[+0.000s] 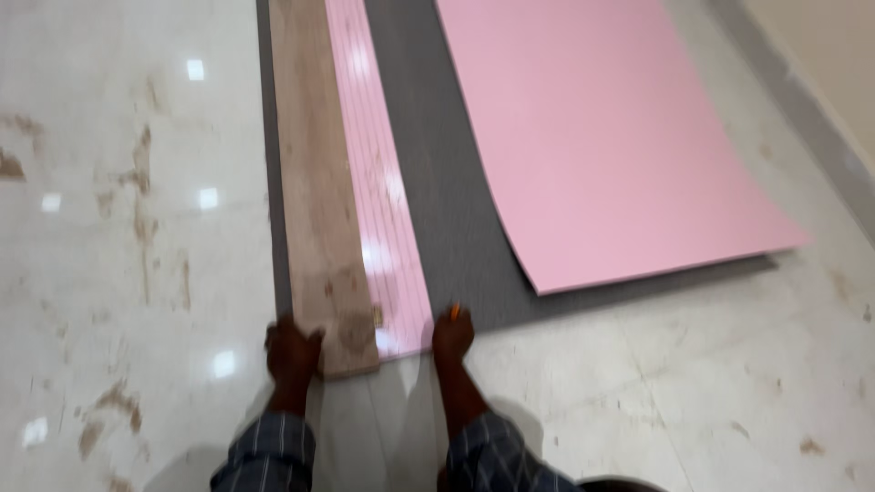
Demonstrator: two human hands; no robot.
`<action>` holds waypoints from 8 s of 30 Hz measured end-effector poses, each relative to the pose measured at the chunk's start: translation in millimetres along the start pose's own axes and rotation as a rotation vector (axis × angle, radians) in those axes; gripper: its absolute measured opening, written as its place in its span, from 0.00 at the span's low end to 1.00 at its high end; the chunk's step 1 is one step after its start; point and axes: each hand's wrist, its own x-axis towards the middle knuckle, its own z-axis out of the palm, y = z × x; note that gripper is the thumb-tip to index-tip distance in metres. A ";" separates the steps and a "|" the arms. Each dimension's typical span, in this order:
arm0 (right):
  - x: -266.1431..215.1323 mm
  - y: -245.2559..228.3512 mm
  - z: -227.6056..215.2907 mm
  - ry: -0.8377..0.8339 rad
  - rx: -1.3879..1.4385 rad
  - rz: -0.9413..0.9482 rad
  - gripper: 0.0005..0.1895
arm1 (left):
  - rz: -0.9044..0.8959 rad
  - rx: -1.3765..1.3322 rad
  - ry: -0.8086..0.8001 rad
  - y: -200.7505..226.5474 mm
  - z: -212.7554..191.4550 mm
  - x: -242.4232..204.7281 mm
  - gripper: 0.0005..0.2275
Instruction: The person uses a utility knife and a wooden straightedge to cut a long strip from a pink foam sheet. They hold the straightedge in place with their left hand and cut along its edge with their right hand, moving along the length of the material.
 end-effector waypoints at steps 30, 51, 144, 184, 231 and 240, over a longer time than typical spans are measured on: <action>-13.1 -72.2 -10.4 -0.606 0.503 0.168 0.13 | 0.416 0.443 -0.009 44.8 -42.1 -19.3 0.45; 8.3 -70.2 11.8 -0.330 -0.400 -0.242 0.18 | 0.119 0.297 -0.104 55.7 -51.6 0.2 0.66; 21.5 -17.0 -41.2 -0.626 0.173 -0.443 0.10 | 0.196 0.412 -0.200 128.9 -1.3 -40.8 0.58; 21.9 -31.5 -34.9 -0.734 0.362 -0.101 0.11 | 0.212 0.398 -0.174 126.5 -3.6 -45.1 0.56; 71.8 -34.9 -40.3 -0.780 0.411 0.238 0.13 | 0.650 0.858 -0.424 171.2 -5.8 -19.8 0.49; 70.7 -35.4 -38.3 -0.829 0.349 0.091 0.11 | 0.642 0.888 -0.437 170.0 -5.3 -17.9 0.50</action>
